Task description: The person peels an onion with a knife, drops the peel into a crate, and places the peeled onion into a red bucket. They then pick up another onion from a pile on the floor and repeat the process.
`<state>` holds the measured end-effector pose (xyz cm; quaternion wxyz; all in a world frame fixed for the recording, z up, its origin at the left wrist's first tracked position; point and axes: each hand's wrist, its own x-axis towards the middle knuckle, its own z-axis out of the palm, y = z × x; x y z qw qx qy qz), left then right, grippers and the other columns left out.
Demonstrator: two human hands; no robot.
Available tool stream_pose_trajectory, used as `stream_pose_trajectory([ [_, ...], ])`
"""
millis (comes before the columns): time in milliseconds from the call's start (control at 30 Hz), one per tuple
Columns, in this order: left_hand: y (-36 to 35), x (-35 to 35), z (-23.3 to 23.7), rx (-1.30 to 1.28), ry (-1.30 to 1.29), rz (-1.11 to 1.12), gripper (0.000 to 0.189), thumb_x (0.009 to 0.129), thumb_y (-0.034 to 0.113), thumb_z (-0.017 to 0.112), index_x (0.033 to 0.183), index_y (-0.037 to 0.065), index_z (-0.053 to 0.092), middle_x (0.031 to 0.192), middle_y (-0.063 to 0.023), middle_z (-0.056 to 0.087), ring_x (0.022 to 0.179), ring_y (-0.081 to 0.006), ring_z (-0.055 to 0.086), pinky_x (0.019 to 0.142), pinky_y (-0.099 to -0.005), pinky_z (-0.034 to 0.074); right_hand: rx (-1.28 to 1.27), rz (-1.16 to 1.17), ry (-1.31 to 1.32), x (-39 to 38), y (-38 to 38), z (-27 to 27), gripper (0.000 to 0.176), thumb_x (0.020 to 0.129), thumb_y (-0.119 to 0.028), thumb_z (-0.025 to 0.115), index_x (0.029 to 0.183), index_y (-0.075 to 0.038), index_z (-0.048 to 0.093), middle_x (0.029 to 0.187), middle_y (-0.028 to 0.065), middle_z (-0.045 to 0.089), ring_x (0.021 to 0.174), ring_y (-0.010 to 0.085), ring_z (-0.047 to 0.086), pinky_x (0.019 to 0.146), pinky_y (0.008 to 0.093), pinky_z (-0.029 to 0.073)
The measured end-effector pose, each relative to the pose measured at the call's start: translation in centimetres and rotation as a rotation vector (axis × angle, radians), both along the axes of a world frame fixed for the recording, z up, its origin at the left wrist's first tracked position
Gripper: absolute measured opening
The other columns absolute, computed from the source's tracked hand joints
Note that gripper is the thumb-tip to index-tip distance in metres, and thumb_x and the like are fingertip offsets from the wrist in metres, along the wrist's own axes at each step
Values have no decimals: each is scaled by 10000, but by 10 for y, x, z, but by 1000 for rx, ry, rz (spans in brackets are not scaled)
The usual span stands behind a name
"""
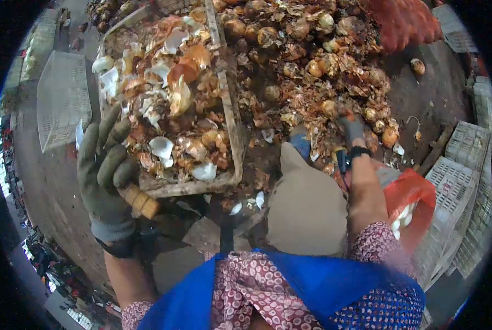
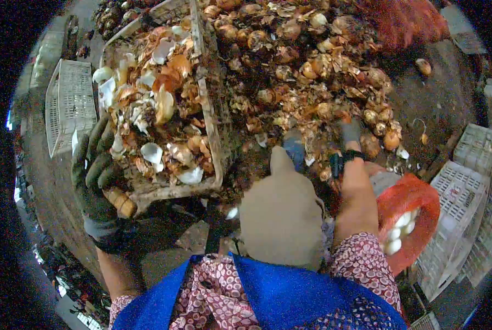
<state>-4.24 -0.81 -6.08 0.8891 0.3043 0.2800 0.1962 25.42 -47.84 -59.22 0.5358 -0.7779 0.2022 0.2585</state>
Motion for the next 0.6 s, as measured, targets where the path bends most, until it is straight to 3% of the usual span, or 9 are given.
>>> stream_pose_trajectory([
  [33, -13, 6, 3, 194, 168, 84, 503, 1017, 235, 359, 1397, -84, 278, 1233, -260, 544, 453, 28, 299, 409, -146, 273, -106, 162, -1, 4, 21, 38, 347, 871, -207, 589, 1191, -75, 566, 1081, 89, 623, 912, 231, 606, 773, 372, 508],
  [100, -5, -7, 2, 101, 77, 26, 494, 1015, 233, 366, 1387, -85, 300, 1222, -248, 551, 460, 28, 298, 418, -149, 281, -214, 313, -19, -5, 73, 137, 251, 879, -153, 528, 1102, -90, 624, 1011, 25, 639, 839, 186, 606, 712, 368, 507],
  [167, -24, 4, 6, 218, 239, 153, 458, 1006, 224, 384, 1359, -68, 368, 1160, -207, 582, 473, 23, 285, 437, -147, 280, 38, 305, 36, -17, 117, 215, 231, 885, -115, 502, 1074, -76, 630, 954, 29, 612, 822, 162, 585, 679, 352, 500],
  [200, -8, -8, -4, 239, 190, -1, 448, 1002, 236, 399, 1357, -37, 391, 1120, -178, 597, 482, 17, 289, 450, -138, 270, -67, 1001, -558, -7, 110, 183, 263, 874, -78, 496, 1115, -60, 600, 1000, 63, 616, 851, 180, 602, 685, 354, 522],
  [267, -6, -11, -8, 208, 151, 49, 437, 999, 247, 409, 1348, -16, 417, 1111, -172, 604, 484, 12, 285, 461, -140, 272, 719, 110, 165, -26, 170, 285, 356, 870, -93, 495, 1221, -70, 547, 1124, 83, 612, 915, 210, 618, 724, 364, 538],
  [333, 3, -17, -7, 166, 168, 68, 435, 995, 262, 422, 1331, -14, 437, 1105, -161, 610, 487, 14, 285, 468, -149, 285, 987, 307, -83, -39, 208, 335, 431, 783, -54, 587, 1214, -41, 566, 1132, 91, 636, 1021, 207, 622, 852, 337, 526],
  [467, 15, -23, -29, 302, 149, -1, 427, 989, 279, 434, 1307, -5, 465, 1098, -142, 620, 490, 18, 291, 479, -148, 311, 917, 747, -264, -75, 304, 440, 446, 861, -88, 536, 1304, -57, 493, 1236, 80, 572, 1206, 230, 526, 978, 327, 468],
  [533, 15, -17, -28, 245, 132, -47, 421, 992, 266, 419, 1310, -6, 463, 1101, -143, 616, 504, 19, 304, 482, -145, 320, 1189, 762, -566, -82, 329, 423, 408, 889, -179, 563, 1278, -67, 518, 1280, 49, 533, 1208, 228, 514, 974, 319, 456],
  [600, 1, -13, -21, 339, 248, -3, 448, 1029, 247, 319, 1359, -52, 363, 1234, -154, 577, 512, 17, 321, 470, -152, 309, 1614, 598, -243, -73, 342, 397, 323, 926, -193, 537, 1213, -46, 553, 1200, 61, 559, 1059, 216, 592, 857, 393, 532],
])
